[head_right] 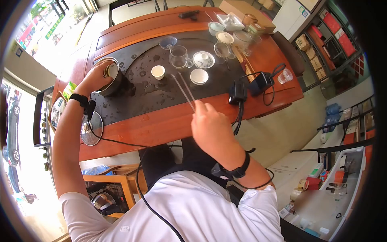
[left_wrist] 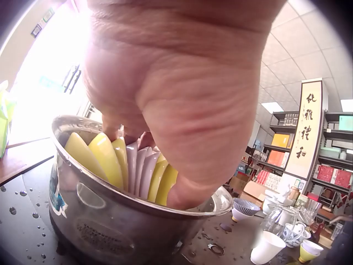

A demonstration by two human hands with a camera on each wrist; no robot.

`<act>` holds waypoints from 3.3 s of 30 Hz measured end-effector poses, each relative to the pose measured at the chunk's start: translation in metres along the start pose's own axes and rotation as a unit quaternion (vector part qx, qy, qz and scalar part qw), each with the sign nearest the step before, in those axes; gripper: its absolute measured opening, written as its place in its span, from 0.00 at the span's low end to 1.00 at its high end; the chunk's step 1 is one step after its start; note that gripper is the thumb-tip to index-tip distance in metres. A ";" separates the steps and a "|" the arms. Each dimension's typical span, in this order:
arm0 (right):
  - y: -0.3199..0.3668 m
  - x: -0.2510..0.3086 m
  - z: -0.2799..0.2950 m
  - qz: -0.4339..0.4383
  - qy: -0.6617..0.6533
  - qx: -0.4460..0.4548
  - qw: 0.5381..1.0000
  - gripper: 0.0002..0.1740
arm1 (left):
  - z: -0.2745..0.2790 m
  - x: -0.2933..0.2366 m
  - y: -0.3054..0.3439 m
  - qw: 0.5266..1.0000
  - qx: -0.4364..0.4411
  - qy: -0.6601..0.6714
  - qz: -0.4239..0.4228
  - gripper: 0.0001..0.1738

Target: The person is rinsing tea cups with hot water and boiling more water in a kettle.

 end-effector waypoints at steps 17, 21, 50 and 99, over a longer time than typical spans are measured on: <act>-0.012 -0.066 -0.029 0.010 0.120 0.036 0.992 0.06 | 0.002 -0.010 0.000 0.999 -0.004 0.011 -0.032 0.37; -0.006 -0.064 -0.025 -0.034 -0.022 -0.023 0.999 0.10 | 0.002 -0.010 0.001 0.999 0.005 0.014 -0.035 0.37; -0.113 0.175 -0.096 -0.080 -0.451 0.032 0.888 0.15 | 0.008 0.002 0.000 0.998 0.016 0.044 -0.031 0.40; -0.036 -0.051 -0.038 0.002 0.154 0.114 0.981 0.07 | 0.009 -0.020 0.013 1.000 0.007 -0.013 -0.015 0.43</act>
Point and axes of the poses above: each hand's wrist, its own y-axis away from the middle knuckle, its own z-axis out of the back of the hand, x = y × z, the point moved 3 cm from there along -y, towards the middle knuckle, and after that the axes turned 13 degrees about y, right-handed, at the moved point
